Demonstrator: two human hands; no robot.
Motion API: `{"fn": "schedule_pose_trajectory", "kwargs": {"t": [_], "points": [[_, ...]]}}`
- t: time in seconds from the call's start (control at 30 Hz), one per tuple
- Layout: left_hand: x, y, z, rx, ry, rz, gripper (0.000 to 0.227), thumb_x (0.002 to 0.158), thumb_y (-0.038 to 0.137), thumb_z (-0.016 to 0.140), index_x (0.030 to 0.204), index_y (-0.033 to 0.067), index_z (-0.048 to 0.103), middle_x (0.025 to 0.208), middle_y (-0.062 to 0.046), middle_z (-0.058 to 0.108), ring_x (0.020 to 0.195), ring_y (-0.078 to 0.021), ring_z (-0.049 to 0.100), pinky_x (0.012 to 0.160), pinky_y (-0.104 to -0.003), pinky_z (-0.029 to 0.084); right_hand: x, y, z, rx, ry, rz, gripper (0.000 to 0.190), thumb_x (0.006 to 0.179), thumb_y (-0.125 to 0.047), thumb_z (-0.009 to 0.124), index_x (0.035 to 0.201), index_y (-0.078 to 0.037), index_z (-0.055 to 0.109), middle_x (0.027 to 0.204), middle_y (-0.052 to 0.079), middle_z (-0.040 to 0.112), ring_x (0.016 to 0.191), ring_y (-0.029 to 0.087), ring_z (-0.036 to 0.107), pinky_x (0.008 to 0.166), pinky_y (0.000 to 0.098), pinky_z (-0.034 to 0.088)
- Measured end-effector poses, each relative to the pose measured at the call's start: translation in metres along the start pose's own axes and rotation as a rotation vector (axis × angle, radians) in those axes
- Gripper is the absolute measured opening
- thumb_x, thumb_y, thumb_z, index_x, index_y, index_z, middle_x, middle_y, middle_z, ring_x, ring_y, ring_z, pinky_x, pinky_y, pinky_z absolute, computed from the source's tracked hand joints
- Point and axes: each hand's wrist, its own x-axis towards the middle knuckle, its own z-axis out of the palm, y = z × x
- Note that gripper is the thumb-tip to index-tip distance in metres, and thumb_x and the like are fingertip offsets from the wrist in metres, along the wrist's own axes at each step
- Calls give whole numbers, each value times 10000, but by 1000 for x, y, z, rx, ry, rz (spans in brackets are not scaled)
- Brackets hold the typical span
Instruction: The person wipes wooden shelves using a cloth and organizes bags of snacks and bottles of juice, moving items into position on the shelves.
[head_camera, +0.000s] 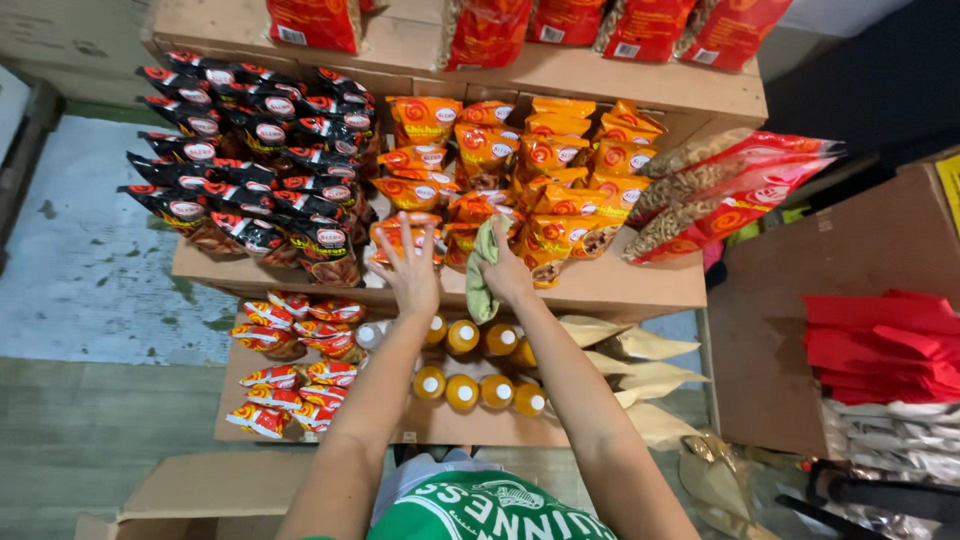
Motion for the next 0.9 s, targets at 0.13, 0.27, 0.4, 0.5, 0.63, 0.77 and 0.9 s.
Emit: {"fn": "schedule_pose_trajectory", "kwargs": {"t": [0.13, 0.27, 0.4, 0.5, 0.63, 0.77, 0.9], "points": [[-2, 1, 1, 62, 324, 235, 518, 926, 170, 678, 1427, 255, 576, 1687, -133, 326, 1546, -469, 210, 1065, -843, 172, 3, -3, -3, -33, -27, -1, 848, 966, -397, 569, 1635, -452, 50, 1373, 309, 597, 1312, 467, 572, 1110, 535, 442], [-3, 15, 2, -75, 225, 351, 681, 913, 103, 677, 1550, 196, 454, 1732, -95, 206, 1566, -378, 191, 1138, -747, 136, -1, 3, -2, -67, -10, -46, 813, 986, -353, 550, 1647, -366, 77, 1413, 305, 565, 1331, 485, 547, 1111, 557, 442], [31, 33, -2, -197, 389, 568, 354, 1012, 72, 531, 1357, 49, 604, 1535, -174, 481, 1265, -307, 578, 984, -428, 487, 8, 6, -4, -88, 17, -92, 796, 988, -355, 555, 1641, -326, 100, 1415, 289, 563, 1338, 486, 536, 1116, 577, 438], [51, 42, 5, -79, 370, 574, 239, 982, 171, 515, 1177, 162, 654, 1223, -32, 633, 971, -221, 637, 748, -358, 542, 10, 10, -1, -132, -23, -79, 793, 980, -378, 530, 1633, -320, 82, 1431, 261, 549, 1353, 478, 522, 1144, 563, 427], [57, 47, 11, 31, 339, 515, 109, 923, 201, 557, 971, 195, 655, 992, 25, 572, 796, -200, 602, 627, -337, 521, 11, 16, 0, -219, -24, -89, 821, 949, -422, 560, 1629, -382, 101, 1447, 202, 547, 1347, 441, 539, 1139, 544, 438], [56, 43, 21, -32, 320, 508, 133, 945, 214, 534, 987, 208, 660, 1000, 57, 593, 795, -172, 632, 630, -312, 532, 14, 19, -1, -174, -3, -112, 791, 966, -363, 545, 1643, -325, 137, 1474, 189, 532, 1369, 429, 519, 1132, 552, 437], [45, 38, 23, -32, 275, 531, 150, 910, 157, 571, 1020, 186, 670, 977, 20, 629, 857, -203, 662, 714, -307, 573, 15, 20, 3, -123, -62, -62, 821, 961, -375, 574, 1646, -372, 122, 1548, 207, 473, 1408, 435, 483, 1190, 541, 399]]}}
